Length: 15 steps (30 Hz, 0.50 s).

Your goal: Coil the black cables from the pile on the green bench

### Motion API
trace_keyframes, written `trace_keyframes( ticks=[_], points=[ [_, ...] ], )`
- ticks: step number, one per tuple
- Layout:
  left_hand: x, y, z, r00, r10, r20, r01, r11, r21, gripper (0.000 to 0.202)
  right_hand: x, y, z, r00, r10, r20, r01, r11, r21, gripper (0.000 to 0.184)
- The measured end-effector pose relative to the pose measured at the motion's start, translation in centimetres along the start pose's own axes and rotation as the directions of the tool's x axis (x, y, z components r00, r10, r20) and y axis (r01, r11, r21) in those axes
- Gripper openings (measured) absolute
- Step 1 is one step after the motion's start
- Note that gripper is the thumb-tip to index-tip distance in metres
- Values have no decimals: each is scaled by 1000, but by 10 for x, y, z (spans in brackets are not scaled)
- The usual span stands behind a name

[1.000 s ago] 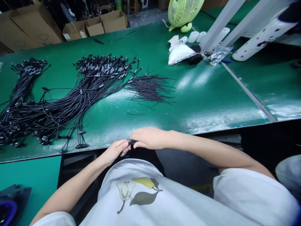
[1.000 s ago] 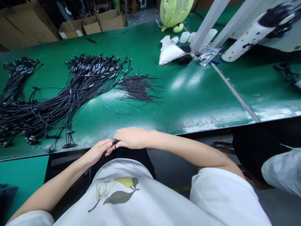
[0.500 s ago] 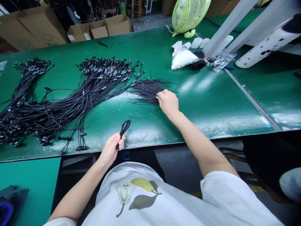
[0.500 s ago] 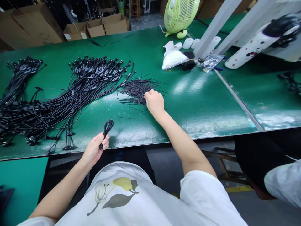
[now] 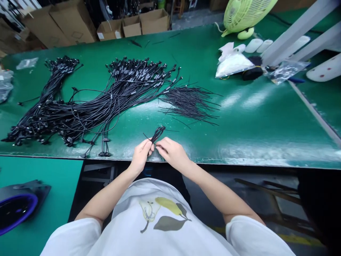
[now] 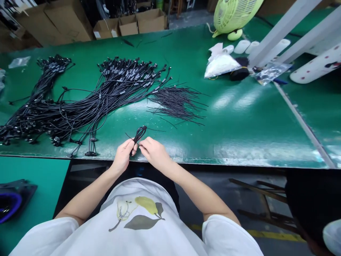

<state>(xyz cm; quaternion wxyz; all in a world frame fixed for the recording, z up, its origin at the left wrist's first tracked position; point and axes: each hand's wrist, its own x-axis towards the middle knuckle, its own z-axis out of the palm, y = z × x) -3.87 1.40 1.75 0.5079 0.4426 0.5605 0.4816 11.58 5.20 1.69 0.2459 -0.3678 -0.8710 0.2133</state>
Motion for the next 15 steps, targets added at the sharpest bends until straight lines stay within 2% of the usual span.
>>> trace_keyframes(
  ticks=[2, 3, 5, 6, 8, 11, 13, 15],
  points=[
    [-2, 3, -5, 996, 93, 1, -90, 956, 279, 26, 2, -1, -5, 974, -225, 2, 216, 935, -279, 26],
    [-3, 6, -8, 992, 125, 28, -126, 903, 411, 24, 4, -1, -8, 936, -350, 41, 339, 862, -377, 28],
    [-4, 10, -13, 987, 120, 104, -158, 795, 585, 21, 10, -1, -16, 820, -554, 146, 552, 698, -456, 31],
    [-5, 11, -16, 987, 75, 143, -148, 775, 614, 21, 13, -2, -19, 767, -610, 198, 623, 633, -460, 31],
    [-7, 12, -23, 974, -52, 220, -82, 824, 560, 24, 18, -4, -26, 703, -653, 283, 698, 557, -450, 29],
    [-10, 8, -30, 919, -237, 314, 142, 944, 299, 27, 23, -10, -34, 612, -693, 379, 780, 452, -433, 24],
    [-12, 4, -32, 889, -311, 337, 265, 948, 176, 27, 24, -16, -38, 553, -714, 429, 820, 378, -429, 25],
    [-13, 0, -33, 874, -334, 353, 303, 942, 142, 30, 23, -22, -40, 534, -696, 480, 836, 350, -423, 26]
  ],
)
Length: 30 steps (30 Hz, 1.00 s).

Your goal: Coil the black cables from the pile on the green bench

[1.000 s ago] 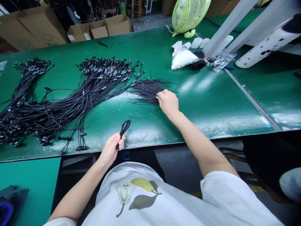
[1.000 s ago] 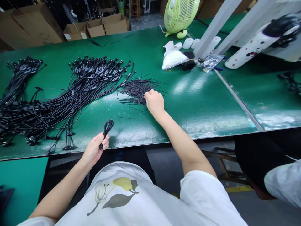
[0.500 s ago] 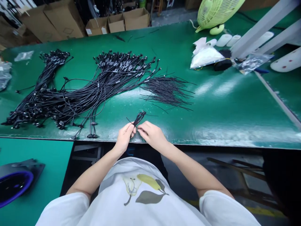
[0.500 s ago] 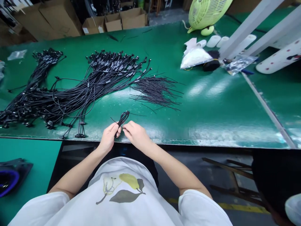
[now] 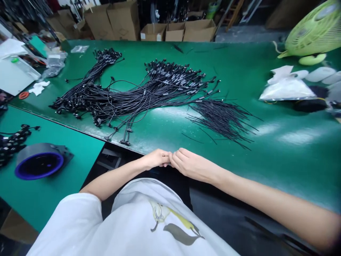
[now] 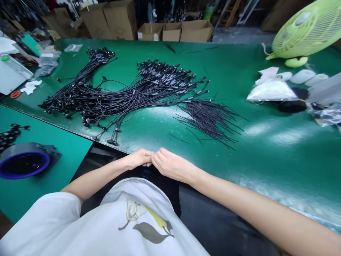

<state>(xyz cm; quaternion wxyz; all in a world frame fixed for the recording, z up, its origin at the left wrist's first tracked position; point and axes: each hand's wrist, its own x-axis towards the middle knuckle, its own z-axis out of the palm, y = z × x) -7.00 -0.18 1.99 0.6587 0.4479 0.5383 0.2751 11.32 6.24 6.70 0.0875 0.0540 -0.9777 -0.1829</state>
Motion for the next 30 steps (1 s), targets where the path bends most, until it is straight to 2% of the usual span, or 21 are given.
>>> trace_keyframes(
  ticks=[4, 6, 8, 10, 12, 14, 16, 17, 19, 20, 21, 22, 23, 24, 25, 26, 27, 28, 29, 30],
  points=[
    [-1, -1, 5, 1000, 17, -21, -16, 997, 78, 27, 6, -8, -4, 991, 1, 132, -1, 1000, -4, 30],
    [-4, 4, 9, 997, 53, -60, -44, 989, 138, 22, 8, -10, -2, 985, 45, 168, -43, 999, -20, 30],
    [-6, 9, 12, 987, 120, -103, -101, 979, 174, 19, 11, -9, 3, 975, 140, 172, -135, 990, -38, 28],
    [-5, 14, 13, 967, 194, -164, -165, 970, 176, 30, 15, -5, 9, 948, 278, 152, -274, 961, -50, 28],
    [-1, 16, 14, 946, 230, -228, -203, 970, 135, 42, 21, -1, 15, 900, 421, 117, -421, 907, -27, 28],
    [7, 17, 13, 926, 233, -298, -222, 973, 68, 45, 27, 2, 21, 837, 542, 74, -545, 837, 49, 27],
    [15, 20, 12, 900, 245, -360, -274, 961, -30, 40, 33, 2, 25, 736, 677, 14, -667, 722, 184, 27],
    [18, 22, 11, 885, 263, -384, -317, 945, -83, 38, 36, 1, 27, 657, 754, -10, -720, 631, 287, 28],
    [20, 29, 8, 834, 324, -446, -419, 899, -131, 42, 39, -4, 32, 469, 883, 23, -744, 381, 550, 32],
    [18, 32, 7, 798, 360, -482, -459, 882, -101, 44, 39, -6, 34, 410, 907, 98, -698, 243, 674, 34],
    [14, 35, 6, 761, 400, -511, -481, 876, -30, 46, 37, -8, 37, 391, 900, 193, -635, 111, 765, 37],
    [9, 36, 5, 730, 445, -519, -480, 874, 75, 46, 34, -9, 40, 408, 867, 287, -574, -2, 819, 38],
    [3, 37, 4, 715, 491, -498, -457, 867, 200, 44, 29, -9, 42, 438, 824, 359, -532, -84, 842, 39],
    [-4, 36, 3, 719, 529, -450, -423, 848, 320, 42, 24, -8, 43, 458, 795, 398, -518, -125, 846, 39],
    [-9, 33, 3, 741, 550, -385, -393, 820, 416, 40, 18, -6, 43, 455, 794, 404, -530, -123, 839, 38],
    [-14, 29, 2, 772, 552, -316, -378, 798, 469, 38, 13, -5, 41, 431, 822, 371, -565, -75, 822, 37],
    [-16, 25, 2, 805, 533, -259, -379, 799, 468, 39, 10, -3, 38, 408, 861, 303, -618, 16, 786, 36],
    [-17, 19, 1, 841, 496, -217, -382, 828, 410, 44, 8, -3, 34, 412, 887, 208, -677, 145, 722, 35],
    [-16, 15, 1, 878, 443, -179, -376, 872, 313, 51, 7, -4, 30, 453, 886, 100, -722, 298, 625, 34],
    [-14, 10, 0, 915, 380, -138, -351, 916, 196, 59, 8, -6, 27, 530, 848, 1, -732, 456, 507, 33]
  ],
)
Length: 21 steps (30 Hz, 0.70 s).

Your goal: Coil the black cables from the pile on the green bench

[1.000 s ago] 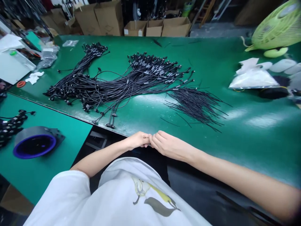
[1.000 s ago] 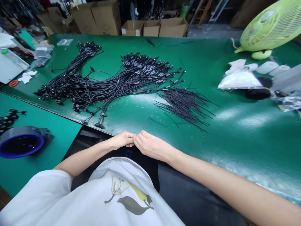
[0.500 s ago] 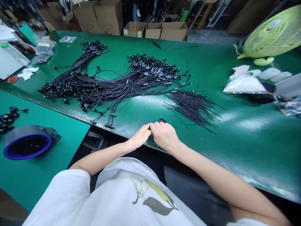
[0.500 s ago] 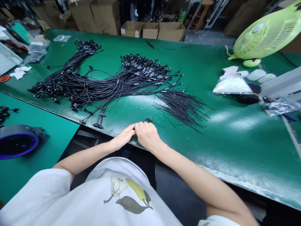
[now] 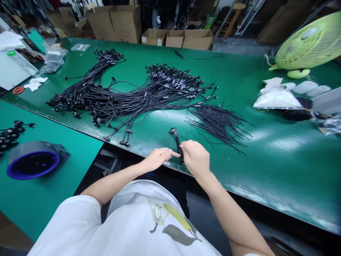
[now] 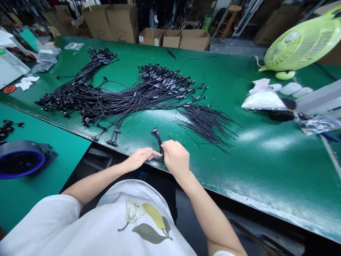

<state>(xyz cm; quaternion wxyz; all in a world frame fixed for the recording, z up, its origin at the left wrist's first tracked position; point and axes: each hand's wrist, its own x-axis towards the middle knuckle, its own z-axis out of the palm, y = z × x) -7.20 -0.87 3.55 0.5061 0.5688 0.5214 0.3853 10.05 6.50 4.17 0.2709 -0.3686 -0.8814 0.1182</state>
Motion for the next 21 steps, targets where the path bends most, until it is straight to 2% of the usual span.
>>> trace_keyframes(
  ticks=[1, 3, 4, 6, 8, 10, 11, 14, 15, 17, 19, 21],
  points=[
    [1, -4, 0, 996, -71, 59, 77, 990, -115, 66, -1, -4, -1, 990, -139, -13, 136, 981, -135, 31],
    [5, -9, 0, 958, -206, 199, 263, 907, -329, 74, -3, -11, -2, 926, -378, 8, 361, 876, -321, 27],
    [6, -10, 0, 930, -246, 274, 347, 835, -428, 75, -3, -13, -2, 889, -457, 16, 429, 822, -375, 25],
    [5, -8, -1, 887, -252, 387, 452, 652, -609, 75, -2, -13, -5, 838, -544, 35, 506, 752, -422, 22],
    [1, -6, -1, 887, -202, 416, 456, 529, -716, 59, 1, -10, -12, 816, -573, 74, 549, 729, -408, 22],
    [-3, -3, -1, 913, -159, 377, 404, 493, -771, 29, 5, -7, -21, 796, -596, 102, 586, 719, -373, 22],
    [-3, -2, -2, 927, -149, 343, 371, 483, -793, 25, 7, -6, -25, 782, -616, 95, 603, 710, -364, 22],
    [0, 5, -8, 969, -135, 207, 247, 464, -851, 35, 10, -9, -31, 736, -676, 38, 635, 671, -383, 19],
    [1, 8, -10, 981, -121, 151, 191, 475, -859, 36, 11, -11, -30, 743, -668, 21, 624, 683, -379, 21],
    [2, 18, -14, 998, -65, 14, 48, 550, -834, 37, 10, -13, -24, 821, -571, 7, 545, 780, -308, 25],
    [-1, 28, -14, 992, 28, -126, -112, 668, -736, 35, 10, -13, -16, 920, -389, 49, 392, 909, -141, 29],
    [-8, 34, -10, 978, 115, -172, -194, 796, -573, 29, 10, -9, -10, 967, -220, 127, 218, 976, 30, 31]
  ],
)
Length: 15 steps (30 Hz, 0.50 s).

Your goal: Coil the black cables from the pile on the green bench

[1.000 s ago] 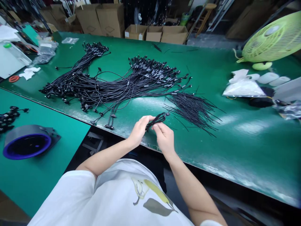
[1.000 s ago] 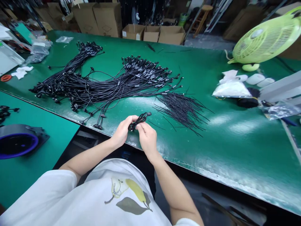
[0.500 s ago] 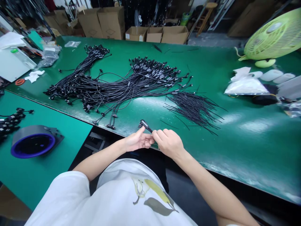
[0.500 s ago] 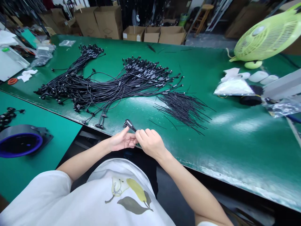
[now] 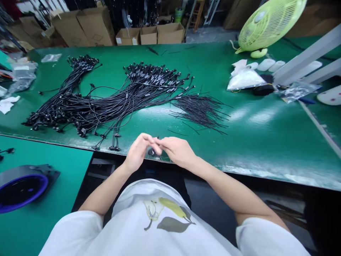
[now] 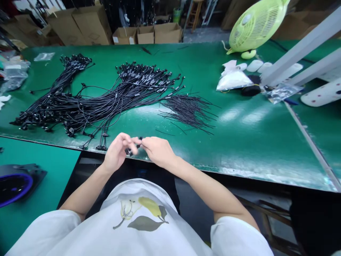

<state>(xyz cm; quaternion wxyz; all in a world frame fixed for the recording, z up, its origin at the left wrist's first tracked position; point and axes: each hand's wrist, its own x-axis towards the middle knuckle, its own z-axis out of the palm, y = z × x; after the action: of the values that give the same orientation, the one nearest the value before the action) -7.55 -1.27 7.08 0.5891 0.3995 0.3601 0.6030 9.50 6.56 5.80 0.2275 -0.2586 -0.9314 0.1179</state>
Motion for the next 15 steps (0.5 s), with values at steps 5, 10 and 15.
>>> trace_keyframes(
  ticks=[5, 10, 15],
  points=[
    [-10, -23, 4, 987, -25, -160, 64, 969, 241, 25, -1, 0, 3, 969, 142, -202, -150, 988, -24, 33],
    [-2, -42, -1, 964, -185, -190, 204, 975, 85, 37, -5, -10, 11, 984, 91, -155, -84, 995, 49, 34],
    [5, -39, 4, 982, -145, -122, 158, 982, 99, 30, -16, 1, 17, 925, 241, 295, -378, 678, 631, 40]
  ],
)
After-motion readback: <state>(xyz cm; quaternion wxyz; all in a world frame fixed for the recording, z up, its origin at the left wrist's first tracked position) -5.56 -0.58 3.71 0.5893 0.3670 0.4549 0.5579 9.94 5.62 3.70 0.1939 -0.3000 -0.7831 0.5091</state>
